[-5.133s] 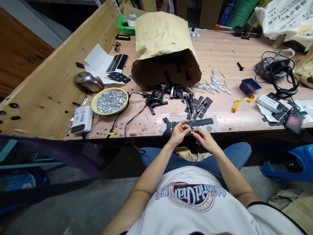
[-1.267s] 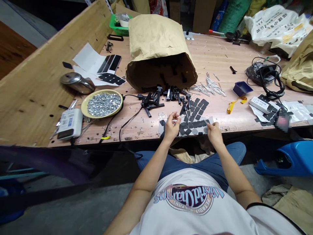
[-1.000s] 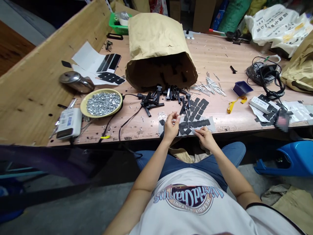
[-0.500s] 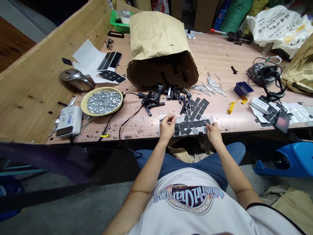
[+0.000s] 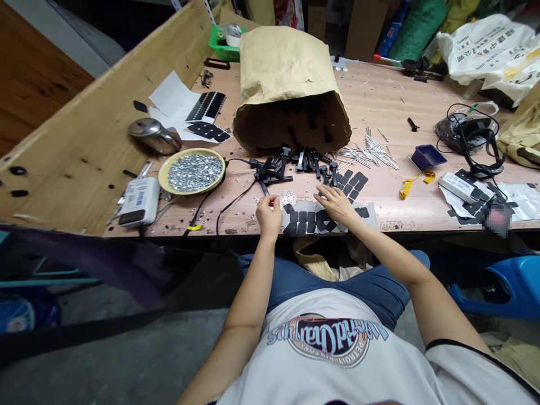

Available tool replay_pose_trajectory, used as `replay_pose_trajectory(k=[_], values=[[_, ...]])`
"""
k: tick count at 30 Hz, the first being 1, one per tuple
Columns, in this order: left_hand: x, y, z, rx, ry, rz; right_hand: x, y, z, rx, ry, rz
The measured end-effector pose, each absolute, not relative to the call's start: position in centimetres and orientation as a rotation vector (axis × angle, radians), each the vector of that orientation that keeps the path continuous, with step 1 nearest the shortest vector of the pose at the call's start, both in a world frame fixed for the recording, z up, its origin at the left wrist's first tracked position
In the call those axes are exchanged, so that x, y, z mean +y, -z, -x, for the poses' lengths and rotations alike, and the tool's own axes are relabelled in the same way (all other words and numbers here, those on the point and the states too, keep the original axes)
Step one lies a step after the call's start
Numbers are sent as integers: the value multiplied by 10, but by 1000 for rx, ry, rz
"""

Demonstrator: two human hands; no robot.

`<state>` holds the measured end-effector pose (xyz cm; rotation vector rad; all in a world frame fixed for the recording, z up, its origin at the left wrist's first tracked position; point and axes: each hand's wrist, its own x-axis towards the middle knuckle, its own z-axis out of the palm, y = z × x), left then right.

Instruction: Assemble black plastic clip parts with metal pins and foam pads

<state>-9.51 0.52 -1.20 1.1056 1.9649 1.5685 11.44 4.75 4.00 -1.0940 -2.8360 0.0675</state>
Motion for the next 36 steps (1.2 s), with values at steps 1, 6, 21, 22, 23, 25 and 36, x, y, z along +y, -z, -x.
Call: replay_pose_trajectory(k=[1,6,21,22,23,25,36], values=[[9,14,93,1957,-1524,-1175,63,-38,-110,-2912,-67,992],[29,19,78,1913,-1301,-1492,100,-34,-102,-3170,-104,632],[24,4,46,1127,-1553,-705,19,-76,-97,-2752,-216,1480],[21,2,43,1080,-1556,-686,15,-78,-95,-2739,-217,1526],[18,0,40,1048,-1557,-677,13,-80,-94,-2734,-207,1556],[14,-3,37,1015,-1558,-674,9,-83,-93,-2732,-178,1581],[7,-7,37,1004,-1557,-975,9,-80,-109,-2635,-483,1463]])
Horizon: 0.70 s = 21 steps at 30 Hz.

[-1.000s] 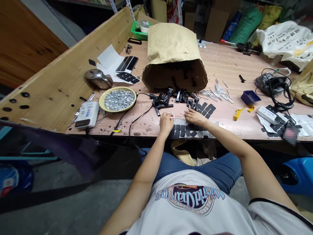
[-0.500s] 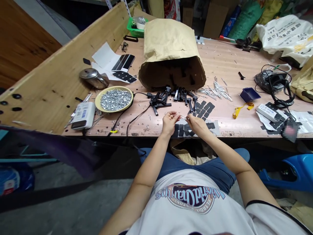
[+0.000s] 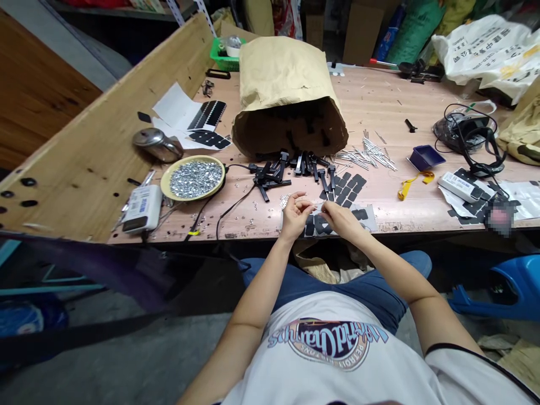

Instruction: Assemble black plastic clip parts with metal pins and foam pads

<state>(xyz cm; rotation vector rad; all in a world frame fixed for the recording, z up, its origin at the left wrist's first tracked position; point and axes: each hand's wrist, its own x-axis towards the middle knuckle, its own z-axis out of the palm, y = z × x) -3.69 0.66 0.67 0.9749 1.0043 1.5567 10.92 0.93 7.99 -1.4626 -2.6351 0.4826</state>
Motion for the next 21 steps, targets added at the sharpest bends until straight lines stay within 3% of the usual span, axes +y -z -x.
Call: replay_pose_trajectory(k=[5,9,11,16,21], values=[[4,-4,33,904,-1529,-989,10,-69,-117,-2482,-718,1332],[3,2,26,915,-1464,-980,-1,-60,-148,-2430,-725,1099],[2,6,21,954,-1403,-1009,-8,-54,-170,-2408,-656,1200],[3,11,18,1178,-1395,-1072,-27,-30,-191,-2203,-423,1911],[5,7,28,1261,-1428,-1165,-36,-12,-176,-2224,-514,1770]])
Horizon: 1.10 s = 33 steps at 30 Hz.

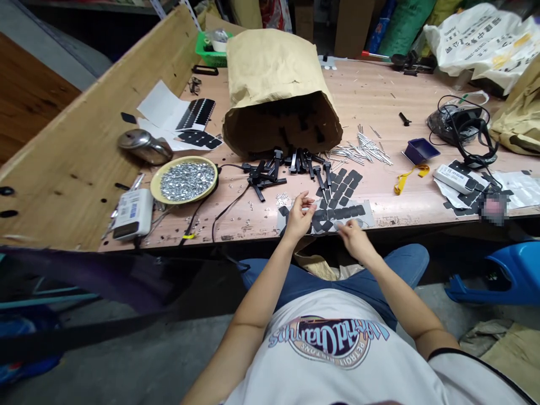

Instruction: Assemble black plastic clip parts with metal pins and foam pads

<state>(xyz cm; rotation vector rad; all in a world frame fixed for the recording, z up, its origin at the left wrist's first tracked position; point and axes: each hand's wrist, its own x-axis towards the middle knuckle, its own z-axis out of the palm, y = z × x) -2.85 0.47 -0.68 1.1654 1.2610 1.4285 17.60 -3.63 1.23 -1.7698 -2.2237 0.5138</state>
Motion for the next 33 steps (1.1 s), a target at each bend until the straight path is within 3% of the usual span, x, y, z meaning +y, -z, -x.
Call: replay_pose_trajectory(k=[3,7,11,16,20,24,26,33], values=[[4,5,32,1308,-1457,-1193,-33,-12,-177,-2023,-439,1940],[2,4,33,1318,-1438,-1225,-31,-14,-176,-2136,-641,1769],[0,3,35,1334,-1458,-1235,-28,-15,-181,-1864,-574,1980],[-2,2,34,1311,-1479,-1216,-34,-11,-170,-1836,-1224,1604],[-3,5,38,1319,-1489,-1148,-45,-14,-166,-1694,-1297,1474],[0,10,49,1365,-1546,-1061,-57,-26,-173,-2022,-1375,1361],[2,12,57,1412,-1578,-1041,-53,-32,-171,-2291,-1202,1295],[5,12,98,1702,-1688,-958,65,-49,-144,-2807,-107,1240]])
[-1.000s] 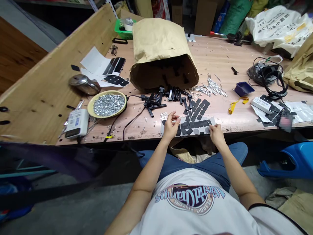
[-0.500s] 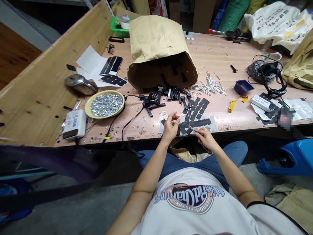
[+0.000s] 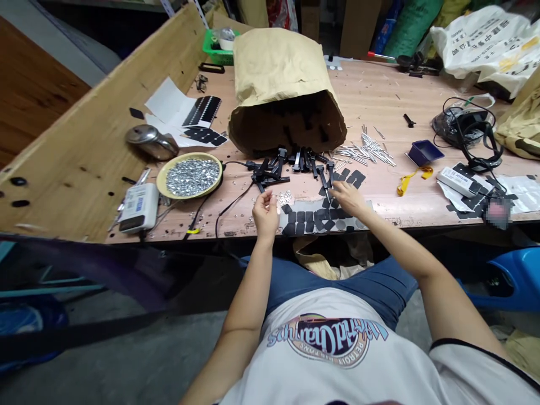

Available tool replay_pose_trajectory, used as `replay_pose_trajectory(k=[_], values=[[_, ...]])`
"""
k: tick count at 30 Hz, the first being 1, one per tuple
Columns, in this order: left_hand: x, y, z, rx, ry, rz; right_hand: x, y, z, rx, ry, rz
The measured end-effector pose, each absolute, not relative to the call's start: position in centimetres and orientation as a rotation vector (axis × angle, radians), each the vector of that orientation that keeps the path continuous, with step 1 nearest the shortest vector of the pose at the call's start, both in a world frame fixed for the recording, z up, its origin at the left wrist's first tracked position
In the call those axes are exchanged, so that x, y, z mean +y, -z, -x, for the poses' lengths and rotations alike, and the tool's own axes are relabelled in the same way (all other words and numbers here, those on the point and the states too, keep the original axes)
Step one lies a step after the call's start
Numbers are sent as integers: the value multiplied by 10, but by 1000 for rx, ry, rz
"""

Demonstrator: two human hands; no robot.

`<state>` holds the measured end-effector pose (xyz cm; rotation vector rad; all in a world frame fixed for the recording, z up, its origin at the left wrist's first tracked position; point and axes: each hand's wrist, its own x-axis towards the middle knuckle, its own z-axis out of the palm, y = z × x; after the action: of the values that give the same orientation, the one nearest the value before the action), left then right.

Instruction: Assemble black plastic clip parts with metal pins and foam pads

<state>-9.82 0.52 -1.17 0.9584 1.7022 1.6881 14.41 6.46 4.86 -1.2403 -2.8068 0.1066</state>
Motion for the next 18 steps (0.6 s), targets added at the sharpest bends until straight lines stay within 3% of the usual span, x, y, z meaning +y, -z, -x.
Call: replay_pose_trajectory(k=[4,9,18], values=[[6,11,118,1918,-1698,-961,120,-50,-140,-3162,-16,876],[24,15,100,1918,-1410,-1281,138,-50,-149,-3262,-135,638],[51,19,72,1859,-1305,-1441,93,-58,-155,-2970,-78,809]])
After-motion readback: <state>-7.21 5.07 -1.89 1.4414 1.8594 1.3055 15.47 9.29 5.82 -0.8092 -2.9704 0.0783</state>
